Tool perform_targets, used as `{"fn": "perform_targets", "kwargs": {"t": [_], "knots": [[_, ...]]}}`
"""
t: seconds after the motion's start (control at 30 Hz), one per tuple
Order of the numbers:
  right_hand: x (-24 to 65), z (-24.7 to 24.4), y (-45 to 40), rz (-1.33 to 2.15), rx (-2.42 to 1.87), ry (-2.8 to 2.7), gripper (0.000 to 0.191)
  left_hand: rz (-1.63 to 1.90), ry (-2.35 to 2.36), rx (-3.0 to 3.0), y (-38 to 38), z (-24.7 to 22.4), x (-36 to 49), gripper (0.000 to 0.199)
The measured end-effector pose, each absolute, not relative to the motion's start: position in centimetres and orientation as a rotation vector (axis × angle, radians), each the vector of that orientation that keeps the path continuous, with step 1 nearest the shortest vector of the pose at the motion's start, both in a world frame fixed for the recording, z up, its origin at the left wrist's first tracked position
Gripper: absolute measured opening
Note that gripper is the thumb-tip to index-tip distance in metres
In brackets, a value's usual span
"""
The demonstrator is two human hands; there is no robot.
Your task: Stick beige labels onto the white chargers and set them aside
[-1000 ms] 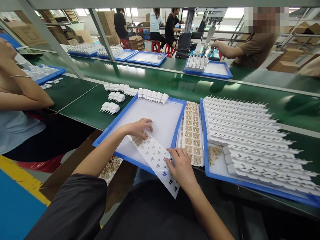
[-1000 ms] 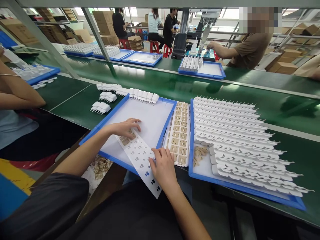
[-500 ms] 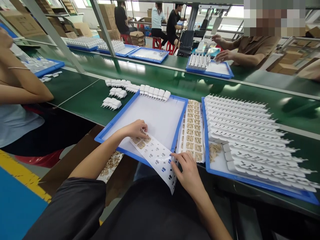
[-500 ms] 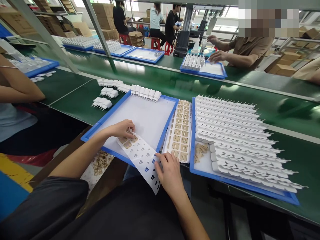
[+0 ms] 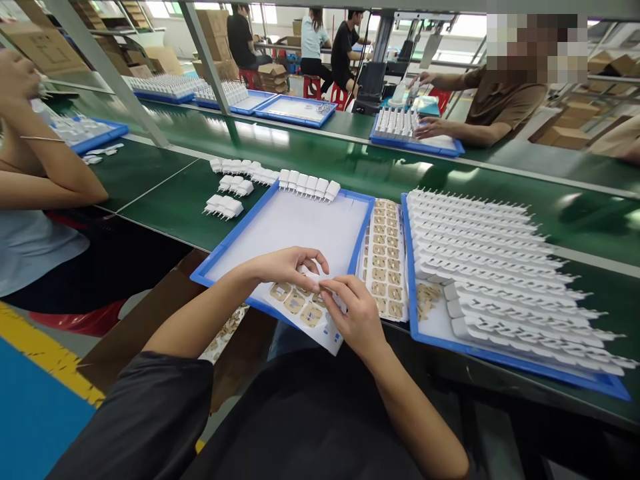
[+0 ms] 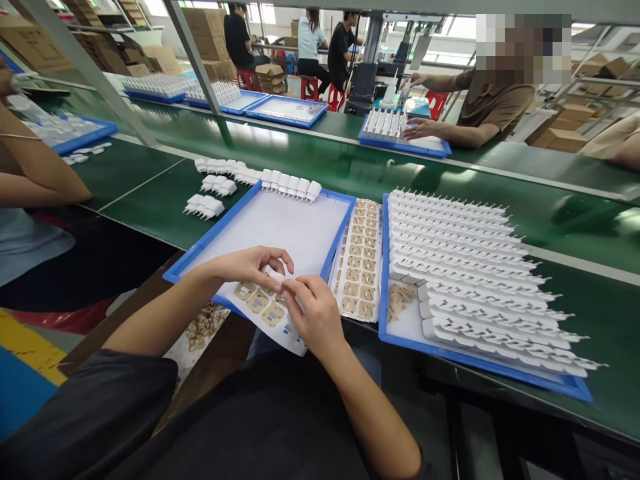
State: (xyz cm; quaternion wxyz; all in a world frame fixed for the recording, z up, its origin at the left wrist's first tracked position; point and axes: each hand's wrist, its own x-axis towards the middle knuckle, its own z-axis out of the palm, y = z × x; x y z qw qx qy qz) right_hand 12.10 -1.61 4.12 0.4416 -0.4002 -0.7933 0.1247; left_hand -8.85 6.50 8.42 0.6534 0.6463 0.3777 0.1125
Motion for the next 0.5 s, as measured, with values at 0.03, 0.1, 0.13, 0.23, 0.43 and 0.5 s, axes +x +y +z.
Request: {"fn": "perform_targets", "kwargs": {"t": [0.03, 0.1, 0.13, 0.23, 0.43, 0.5], "knots": [[12.1, 4.0, -1.6, 0.327, -1.013, -1.959, 0.018, 0.266, 0.834, 1.438, 6.5, 8.4, -8.7, 0.051], [12.3, 3.8, -1.7, 0.371, -1.037, -1.94, 0.018, 0.28, 0.804, 1.392, 6.5, 8.3, -8.6, 0.048], [12.5, 3.7, -1.8, 0.395, -1.039, -1.933, 0.017, 0.282, 0.795, 1.374, 6.6, 8.2, -8.6, 0.047], [12.8, 3.7, -2.0, 0.458, -1.038, -1.908, 0.014, 0.295, 0.784, 1.341, 6.6, 7.8, -8.5, 0.048], [13.0, 4.0, -1.8, 0.591, -0.981, -1.88, 0.01, 0.277, 0.772, 1.349, 6.7, 7.1, -8.0, 0.048], [13.3, 3.9, -1.9, 0.598, -0.942, -1.89, 0.011, 0.261, 0.799, 1.392, 7.1, 6.9, -8.2, 0.05]]}}
